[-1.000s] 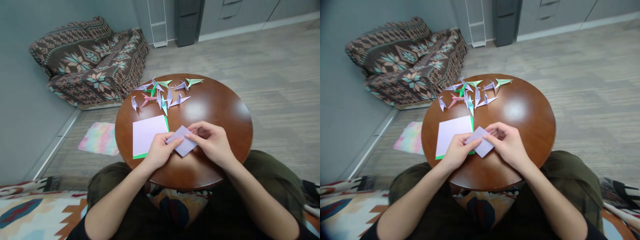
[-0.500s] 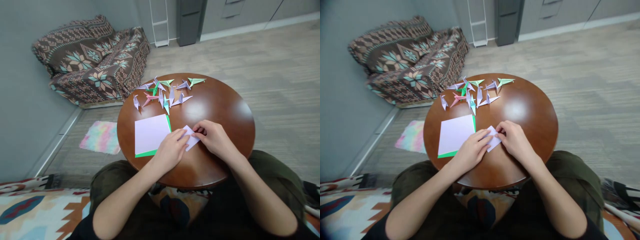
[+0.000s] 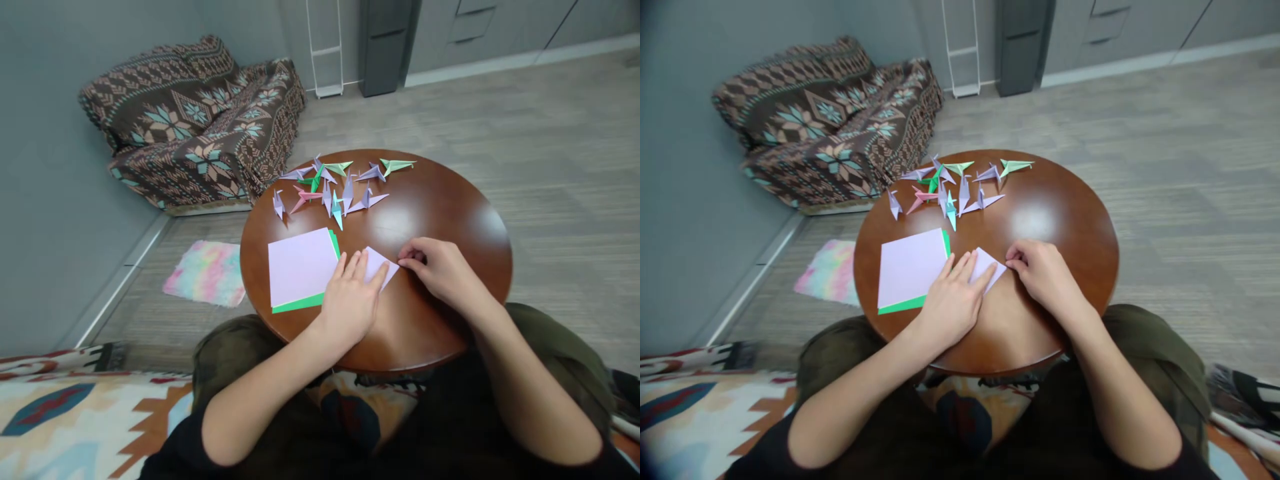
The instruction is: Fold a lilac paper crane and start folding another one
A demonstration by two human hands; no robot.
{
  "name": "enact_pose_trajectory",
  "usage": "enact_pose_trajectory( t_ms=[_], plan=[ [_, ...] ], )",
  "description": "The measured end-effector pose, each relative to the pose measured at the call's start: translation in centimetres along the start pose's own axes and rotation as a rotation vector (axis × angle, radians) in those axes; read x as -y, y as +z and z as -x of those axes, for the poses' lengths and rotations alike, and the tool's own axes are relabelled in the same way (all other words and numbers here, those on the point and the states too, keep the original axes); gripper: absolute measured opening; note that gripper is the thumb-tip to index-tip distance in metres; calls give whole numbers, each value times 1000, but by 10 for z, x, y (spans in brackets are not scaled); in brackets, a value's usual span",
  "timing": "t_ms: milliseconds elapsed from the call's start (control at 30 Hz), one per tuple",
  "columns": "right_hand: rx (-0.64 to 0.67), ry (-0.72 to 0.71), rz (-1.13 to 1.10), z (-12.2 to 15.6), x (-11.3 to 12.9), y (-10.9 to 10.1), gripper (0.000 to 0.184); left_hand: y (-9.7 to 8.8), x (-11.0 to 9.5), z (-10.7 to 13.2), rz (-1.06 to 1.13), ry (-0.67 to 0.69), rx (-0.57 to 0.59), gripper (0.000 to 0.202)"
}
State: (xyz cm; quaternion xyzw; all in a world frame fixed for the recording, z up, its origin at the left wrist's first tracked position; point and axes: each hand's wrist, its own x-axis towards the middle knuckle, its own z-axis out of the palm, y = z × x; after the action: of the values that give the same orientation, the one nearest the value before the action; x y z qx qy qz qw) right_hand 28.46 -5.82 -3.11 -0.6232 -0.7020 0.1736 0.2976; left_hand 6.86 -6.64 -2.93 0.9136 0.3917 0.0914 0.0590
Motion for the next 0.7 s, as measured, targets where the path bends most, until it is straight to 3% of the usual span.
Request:
enact_pose_trajectory(
  t_ms=[233,700],
  plan=[
    [-3,38,12,-2,1,2,9,-3,-8,3,-109,5,21,56],
    [41,96,65,-5,3,5,2,-3,-6,10,-18,32,59,67]
  ],
)
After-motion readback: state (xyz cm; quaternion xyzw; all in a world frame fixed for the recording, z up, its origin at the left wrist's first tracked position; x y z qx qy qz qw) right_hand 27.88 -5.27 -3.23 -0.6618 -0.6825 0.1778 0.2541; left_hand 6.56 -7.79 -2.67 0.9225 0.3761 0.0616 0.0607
